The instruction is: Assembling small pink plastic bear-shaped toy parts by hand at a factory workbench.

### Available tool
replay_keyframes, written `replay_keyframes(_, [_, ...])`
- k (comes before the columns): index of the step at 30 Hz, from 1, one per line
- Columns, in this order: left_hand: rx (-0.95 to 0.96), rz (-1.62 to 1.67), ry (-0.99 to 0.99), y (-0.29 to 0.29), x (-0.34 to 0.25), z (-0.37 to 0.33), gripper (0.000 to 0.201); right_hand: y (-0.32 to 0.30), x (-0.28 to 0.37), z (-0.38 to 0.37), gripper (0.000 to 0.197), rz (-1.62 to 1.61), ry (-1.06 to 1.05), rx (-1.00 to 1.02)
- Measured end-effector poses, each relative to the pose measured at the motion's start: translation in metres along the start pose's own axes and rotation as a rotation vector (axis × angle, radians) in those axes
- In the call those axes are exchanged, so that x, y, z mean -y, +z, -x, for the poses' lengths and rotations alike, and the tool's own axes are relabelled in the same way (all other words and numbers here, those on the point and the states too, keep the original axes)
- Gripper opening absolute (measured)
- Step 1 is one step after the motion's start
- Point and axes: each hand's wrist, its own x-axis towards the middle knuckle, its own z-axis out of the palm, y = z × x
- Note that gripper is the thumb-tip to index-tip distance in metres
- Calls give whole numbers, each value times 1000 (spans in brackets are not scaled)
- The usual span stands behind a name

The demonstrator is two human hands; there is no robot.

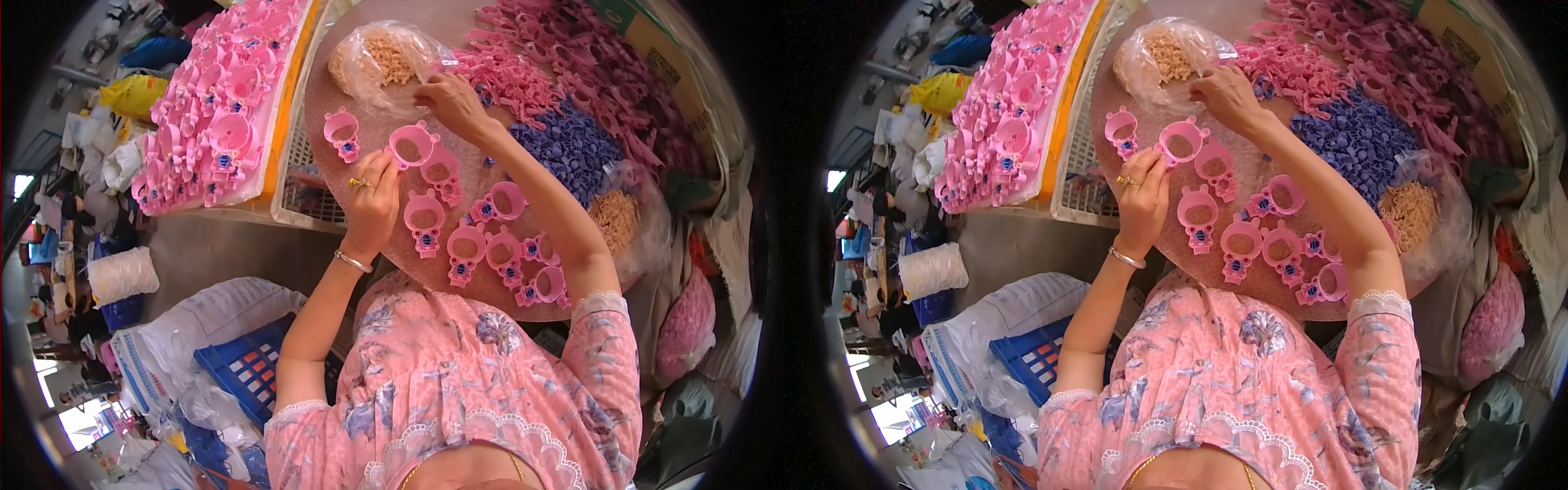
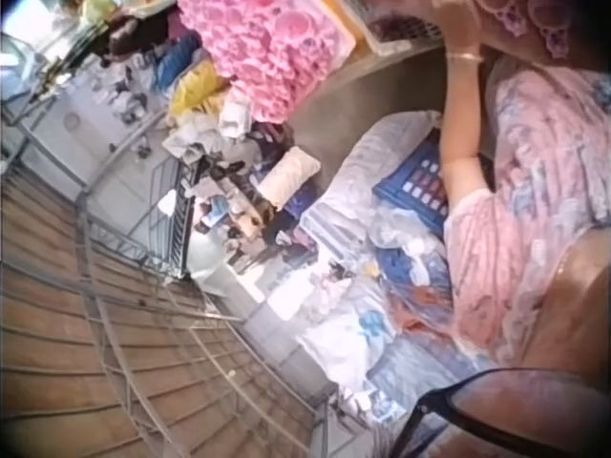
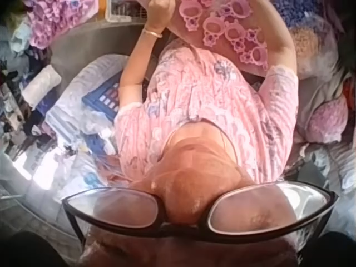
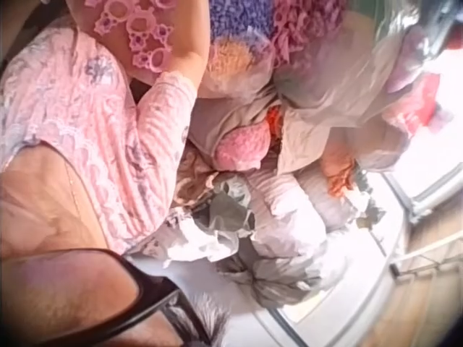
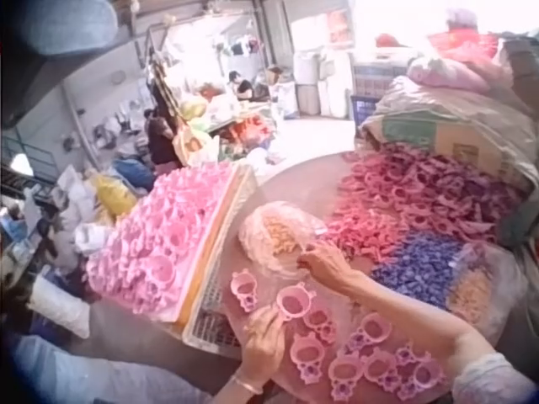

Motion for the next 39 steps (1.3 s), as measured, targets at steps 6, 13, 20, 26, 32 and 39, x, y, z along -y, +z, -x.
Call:
replay_keyframes(6, [-32, -81, -62, 3, 10, 2, 31, 29, -13, -11, 11, 146, 237, 218])
replay_keyframes(13, [-108, -70, -151, 1, 16, 17, 33, 5, -7, 7, 16, 76, 193, 125])
replay_keyframes(20, [-110, -85, -239, 12, 10, 22, 32, -3, -7, 11, 18, 233, -62, 155])
replay_keyframes(26, [-158, -38, -299, 6, 4, 19, 33, -14, 11, 9, 15, -63, 77, -119])
replay_keyframes(32, [-174, -23, -195, 7, 7, 21, 36, -42, 73, 4, 9, -924, 633, -16])
replay_keyframes(39, [-189, 8, -167, 3, -3, 12, 27, -72, 114, 5, 9, -465, 295, 57])
